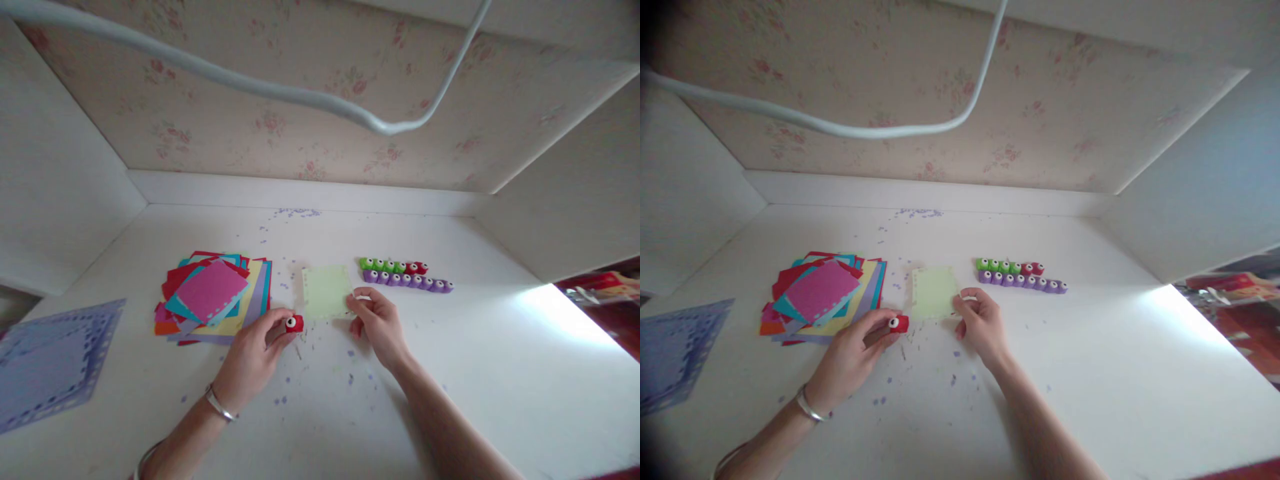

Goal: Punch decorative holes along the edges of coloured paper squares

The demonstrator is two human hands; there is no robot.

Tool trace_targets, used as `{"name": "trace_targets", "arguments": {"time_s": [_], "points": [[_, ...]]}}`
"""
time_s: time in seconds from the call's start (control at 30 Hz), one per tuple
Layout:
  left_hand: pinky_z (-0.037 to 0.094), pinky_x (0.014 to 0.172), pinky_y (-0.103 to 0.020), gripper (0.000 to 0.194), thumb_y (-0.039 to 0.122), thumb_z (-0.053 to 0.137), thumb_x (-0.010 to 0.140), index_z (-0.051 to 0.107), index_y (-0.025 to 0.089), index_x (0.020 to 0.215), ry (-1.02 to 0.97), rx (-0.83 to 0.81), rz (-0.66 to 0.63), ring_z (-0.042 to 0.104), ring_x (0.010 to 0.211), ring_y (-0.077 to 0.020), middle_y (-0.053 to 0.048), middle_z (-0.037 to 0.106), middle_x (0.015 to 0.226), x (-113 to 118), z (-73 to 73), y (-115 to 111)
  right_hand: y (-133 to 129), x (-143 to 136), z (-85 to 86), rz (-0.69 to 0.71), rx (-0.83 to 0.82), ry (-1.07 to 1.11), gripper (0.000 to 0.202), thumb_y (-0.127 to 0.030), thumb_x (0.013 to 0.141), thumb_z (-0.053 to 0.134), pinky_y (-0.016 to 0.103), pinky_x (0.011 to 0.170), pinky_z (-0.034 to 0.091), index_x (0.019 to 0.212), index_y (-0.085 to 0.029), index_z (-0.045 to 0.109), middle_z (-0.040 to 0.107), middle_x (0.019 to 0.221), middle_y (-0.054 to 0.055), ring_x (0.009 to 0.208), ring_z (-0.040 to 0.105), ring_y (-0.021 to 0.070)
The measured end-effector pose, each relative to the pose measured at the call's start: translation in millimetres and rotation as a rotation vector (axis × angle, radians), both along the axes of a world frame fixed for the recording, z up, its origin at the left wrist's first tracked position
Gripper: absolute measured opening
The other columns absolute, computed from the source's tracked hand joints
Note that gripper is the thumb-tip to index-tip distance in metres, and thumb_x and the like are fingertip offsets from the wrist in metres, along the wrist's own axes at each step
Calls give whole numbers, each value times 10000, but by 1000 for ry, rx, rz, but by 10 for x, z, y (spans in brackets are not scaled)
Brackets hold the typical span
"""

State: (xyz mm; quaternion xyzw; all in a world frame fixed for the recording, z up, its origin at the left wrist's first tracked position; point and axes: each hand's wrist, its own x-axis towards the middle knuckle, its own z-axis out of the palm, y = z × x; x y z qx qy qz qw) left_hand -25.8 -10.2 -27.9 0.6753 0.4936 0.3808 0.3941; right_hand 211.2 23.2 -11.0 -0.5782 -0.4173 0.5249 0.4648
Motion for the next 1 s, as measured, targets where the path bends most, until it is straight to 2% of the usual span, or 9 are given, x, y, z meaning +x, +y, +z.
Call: {"name": "trace_targets", "arguments": {"time_s": [0.07,0.13,0.43,1.0], "points": [[566,922,-307,220,354,597,910,574,253,1104,-37,-38,-1,685,1022,-173,-21,691,1121,5,0,11,-7,-7,10,12,-11,9,323,-479,754,700,216,377,269,852,-208,552,502,444,-83,341,459,102],[563,932,-314,219,353,605,904,577,247,1095,-58,-62,14,684,1025,-175,-25,689,1130,8,-6,21,-6,5,15,41,-14,23,308,-458,761,699,215,402,294,849,-197,561,530,456,-70,373,472,98],[551,962,-357,256,340,621,894,580,239,1126,-20,-87,59,667,1072,-197,-47,680,1179,2,-61,32,-6,85,2,111,-54,53,272,-417,794,687,223,426,293,877,-186,570,558,455,-56,390,462,92],[573,916,-338,243,364,609,902,579,268,1124,74,-53,33,682,1036,-189,-25,694,1150,-5,-44,35,-32,57,-37,171,11,-9,256,-421,830,645,221,426,334,896,-192,550,568,528,-52,417,499,99]]}}
